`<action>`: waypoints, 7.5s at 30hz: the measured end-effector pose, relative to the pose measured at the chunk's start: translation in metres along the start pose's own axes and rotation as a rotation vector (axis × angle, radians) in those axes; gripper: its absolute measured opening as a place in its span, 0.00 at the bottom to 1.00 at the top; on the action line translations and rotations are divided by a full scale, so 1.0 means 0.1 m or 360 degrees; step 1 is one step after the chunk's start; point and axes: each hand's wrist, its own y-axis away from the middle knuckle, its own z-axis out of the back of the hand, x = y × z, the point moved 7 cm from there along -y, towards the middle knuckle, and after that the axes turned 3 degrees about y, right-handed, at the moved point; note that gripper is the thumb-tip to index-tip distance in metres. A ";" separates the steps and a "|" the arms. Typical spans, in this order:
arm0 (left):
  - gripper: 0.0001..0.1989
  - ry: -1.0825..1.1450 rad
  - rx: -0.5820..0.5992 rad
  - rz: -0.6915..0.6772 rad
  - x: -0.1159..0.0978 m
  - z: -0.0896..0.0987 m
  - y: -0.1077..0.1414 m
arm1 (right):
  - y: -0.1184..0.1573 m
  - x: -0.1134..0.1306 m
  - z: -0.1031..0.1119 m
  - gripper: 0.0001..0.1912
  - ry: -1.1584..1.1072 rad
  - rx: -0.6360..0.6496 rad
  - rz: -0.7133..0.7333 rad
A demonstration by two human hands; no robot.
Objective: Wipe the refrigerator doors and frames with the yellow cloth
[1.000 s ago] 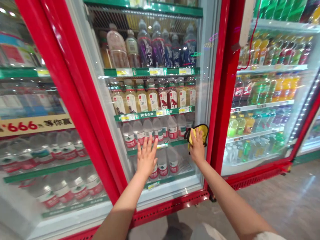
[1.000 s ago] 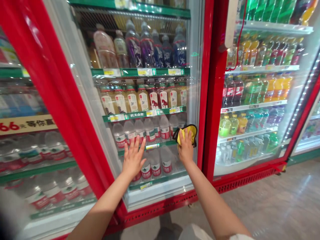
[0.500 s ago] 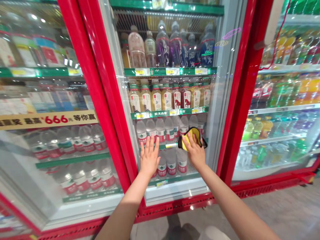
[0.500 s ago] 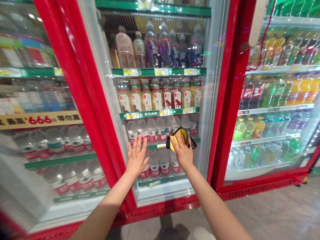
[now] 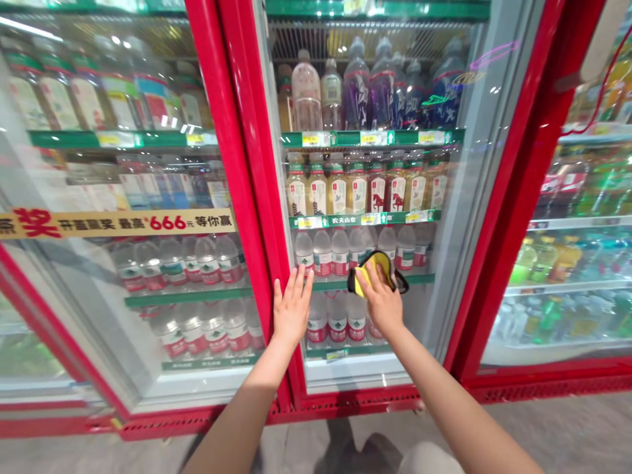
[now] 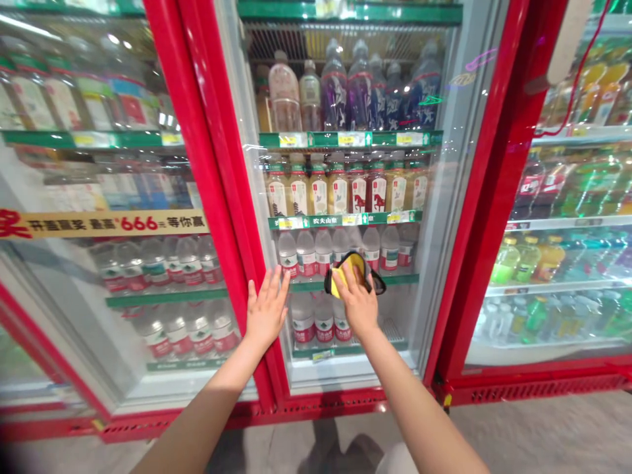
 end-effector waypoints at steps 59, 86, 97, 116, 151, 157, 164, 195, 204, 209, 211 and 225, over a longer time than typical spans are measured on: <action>0.41 0.0126 0.0165 -0.0081 0.60 -0.05 0.96 | 0.76 1.56 -0.71 0.31 -0.0319 0.0424 0.0994; 0.42 0.0220 0.0361 -0.0120 0.36 -0.58 1.21 | 1.16 1.02 -0.88 0.26 -0.0307 0.0509 0.0359; 0.42 0.0215 0.0313 -0.0089 0.35 -0.68 1.20 | 1.17 0.89 -1.03 0.32 -0.0285 0.0363 0.0189; 0.36 0.0300 0.0023 -0.0160 -0.15 -0.80 1.24 | 1.41 0.85 -1.11 0.30 -0.0362 0.0130 0.0486; 0.50 0.0343 0.0093 0.0001 -1.08 -1.51 0.71 | 1.28 -0.75 -0.88 0.40 -0.0271 -0.0261 -0.0358; 0.47 0.0342 0.0006 -0.0185 -1.28 -1.61 0.71 | 2.00 -0.78 -1.23 0.47 -0.0399 -0.0322 -0.0771; 0.43 0.0313 -0.0089 -0.0467 -1.62 -1.67 0.57 | 1.61 -0.78 -1.12 0.45 -0.0327 -0.0016 -0.0386; 0.41 0.0434 -0.0001 -0.0800 -2.43 -2.01 0.60 | 1.99 -2.06 -1.32 0.38 -0.0631 -0.0370 -0.1101; 0.39 0.0415 -0.0045 -0.0822 -2.44 -1.97 0.59 | 2.25 -1.69 -1.68 0.38 -0.0771 -0.0483 -0.1557; 0.40 0.0420 -0.0066 -0.0835 -2.42 -1.94 0.59 | 2.28 -2.08 -1.60 0.38 -0.0724 -0.0463 -0.1393; 0.41 0.0430 -0.0041 -0.0845 -2.41 -1.95 0.60 | 2.49 -2.20 -1.69 0.38 -0.0667 -0.0518 -0.1500; 0.35 0.0367 -0.0279 -0.0781 -2.34 -2.00 0.72 | 2.75 -2.13 -1.88 0.37 -0.0904 -0.0693 -0.1949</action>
